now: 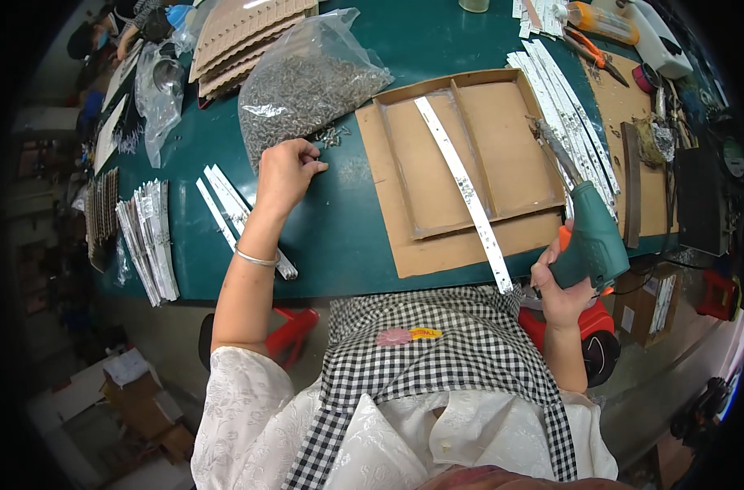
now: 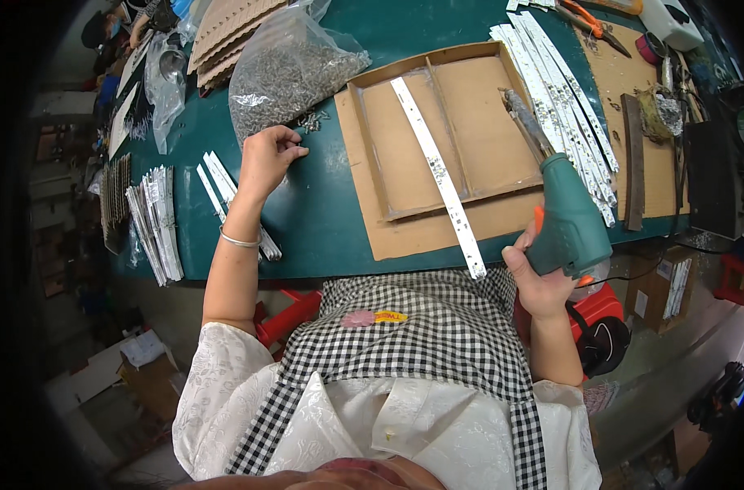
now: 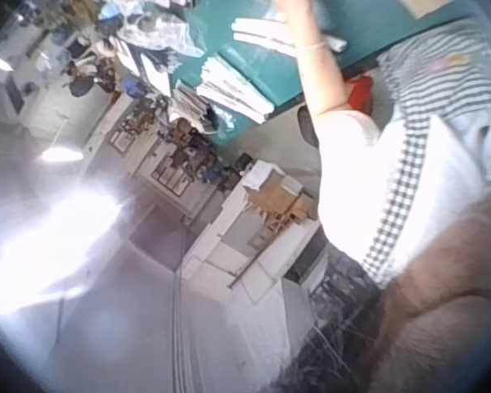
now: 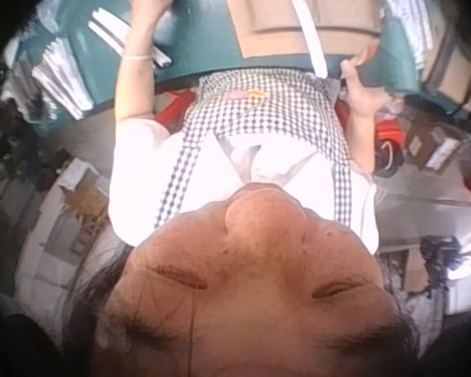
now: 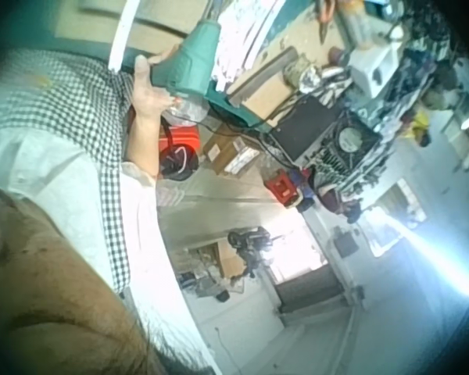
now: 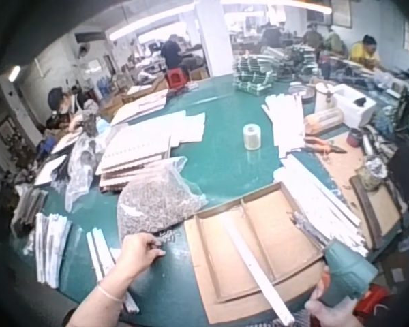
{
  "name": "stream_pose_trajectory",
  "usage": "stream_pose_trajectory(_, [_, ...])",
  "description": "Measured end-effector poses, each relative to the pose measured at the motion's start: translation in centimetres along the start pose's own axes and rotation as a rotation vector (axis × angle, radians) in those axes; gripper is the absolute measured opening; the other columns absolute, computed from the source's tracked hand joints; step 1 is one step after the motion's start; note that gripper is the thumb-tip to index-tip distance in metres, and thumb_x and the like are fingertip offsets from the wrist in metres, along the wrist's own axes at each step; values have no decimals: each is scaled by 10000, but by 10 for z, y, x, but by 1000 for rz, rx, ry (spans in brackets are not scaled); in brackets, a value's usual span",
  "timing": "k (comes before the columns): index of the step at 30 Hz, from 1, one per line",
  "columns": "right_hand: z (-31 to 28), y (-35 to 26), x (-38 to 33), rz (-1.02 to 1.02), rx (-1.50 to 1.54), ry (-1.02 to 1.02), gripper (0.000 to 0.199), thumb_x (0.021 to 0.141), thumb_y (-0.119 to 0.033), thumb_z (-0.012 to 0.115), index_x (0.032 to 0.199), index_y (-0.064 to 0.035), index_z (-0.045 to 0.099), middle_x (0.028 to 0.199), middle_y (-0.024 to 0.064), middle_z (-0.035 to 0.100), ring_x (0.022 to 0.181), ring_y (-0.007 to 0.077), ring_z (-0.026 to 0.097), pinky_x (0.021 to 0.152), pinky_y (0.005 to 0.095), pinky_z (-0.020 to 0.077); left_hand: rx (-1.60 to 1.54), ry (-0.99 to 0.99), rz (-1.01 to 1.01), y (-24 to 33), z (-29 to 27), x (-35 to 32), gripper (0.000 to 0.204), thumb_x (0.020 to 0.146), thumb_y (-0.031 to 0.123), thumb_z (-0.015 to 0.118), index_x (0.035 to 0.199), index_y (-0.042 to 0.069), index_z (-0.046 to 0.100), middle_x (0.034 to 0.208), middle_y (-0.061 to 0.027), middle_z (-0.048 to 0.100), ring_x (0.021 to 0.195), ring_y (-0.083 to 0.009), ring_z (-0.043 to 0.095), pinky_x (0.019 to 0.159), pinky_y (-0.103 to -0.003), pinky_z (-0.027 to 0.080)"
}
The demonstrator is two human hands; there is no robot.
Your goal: The person uses a soldering iron to apply heat to specific points on white LED strip segments. They pick up individual strips from a pile on the left, place them on a cardboard support, solder them, and then move the finished strips to a pile on the right. The process is repeated for multiple strips throughout the video.
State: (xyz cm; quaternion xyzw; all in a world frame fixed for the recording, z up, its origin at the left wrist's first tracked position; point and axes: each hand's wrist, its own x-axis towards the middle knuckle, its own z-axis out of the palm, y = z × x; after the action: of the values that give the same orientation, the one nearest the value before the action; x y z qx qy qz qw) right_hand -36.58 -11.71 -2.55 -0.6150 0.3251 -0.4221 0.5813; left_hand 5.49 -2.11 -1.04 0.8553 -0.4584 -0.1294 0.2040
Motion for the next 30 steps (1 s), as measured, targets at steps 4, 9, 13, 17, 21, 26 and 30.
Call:
stream_pose_trajectory(4, [-2, -1, 2, 7, -11, -2, 752, 807, 27, 755, 1440, 46, 349, 924, 64, 499, 709, 109, 548, 568, 224, 494, 52, 19, 79, 2, 2, 0, 193, 738, 49, 803, 899, -12, 716, 762, -113, 699, 651, -186, 646, 639, -324, 516])
stream_pose_trajectory(9, [0, -1, 7, -43, -19, -18, 737, 803, 37, 751, 1430, 43, 364, 923, 63, 499, 707, 108, 549, 562, 223, 494, 133, 105, 152, 6, 4, -5, 182, 723, 55, 807, 861, -12, 710, 804, -125, 700, 678, -214, 654, 658, -335, 517])
stream_pose_trajectory(13, [1, -2, 8, -28, 1, 10, 713, 800, 55, 737, 1415, 47, 375, 922, 65, 500, 701, 108, 549, 560, 221, 493, 44, 69, 79, 0, 1, -4, 190, 725, 57, 806, 874, -4, 704, 819, -132, 697, 685, -229, 652, 664, -349, 514])
stream_pose_trajectory(17, [2, -3, 8, -4, 11, 0, 705, 802, 74, 718, 1415, 49, 370, 934, 78, 505, 697, 110, 547, 556, 222, 494, 119, 84, 159, -6, 1, -3, 217, 738, 66, 804, 913, -3, 697, 805, -135, 697, 667, -224, 646, 647, -343, 507])
stream_pose_trajectory(21, [4, -3, 10, -20, 2, -5, 712, 801, 102, 692, 1426, 47, 356, 963, 106, 511, 701, 120, 548, 550, 229, 496, 52, 119, 147, 23, -4, -12, 138, 787, 70, 763, 876, -1, 684, 790, -144, 696, 662, -270, 655, 631, -354, 510])
stream_pose_trajectory(26, [15, -18, 20, 64, 119, -35, 602, 805, 103, 720, 1350, 32, 474, 978, 48, 589, 829, 104, 568, 729, 245, 488, -304, 48, 300, 96, -9, -47, 171, 771, -2, 786, 908, -11, 684, 797, -78, 722, 741, -123, 693, 683, -254, 539])
stream_pose_trajectory(30, [31, -29, 35, 120, 138, -113, 690, 792, 133, 702, 1403, 33, 396, 935, 62, 521, 808, 170, 632, 612, 242, 514, -555, 43, 449, 141, 14, -67, 342, 692, -34, 842, 994, -10, 682, 839, -84, 725, 760, -135, 706, 697, -245, 562])
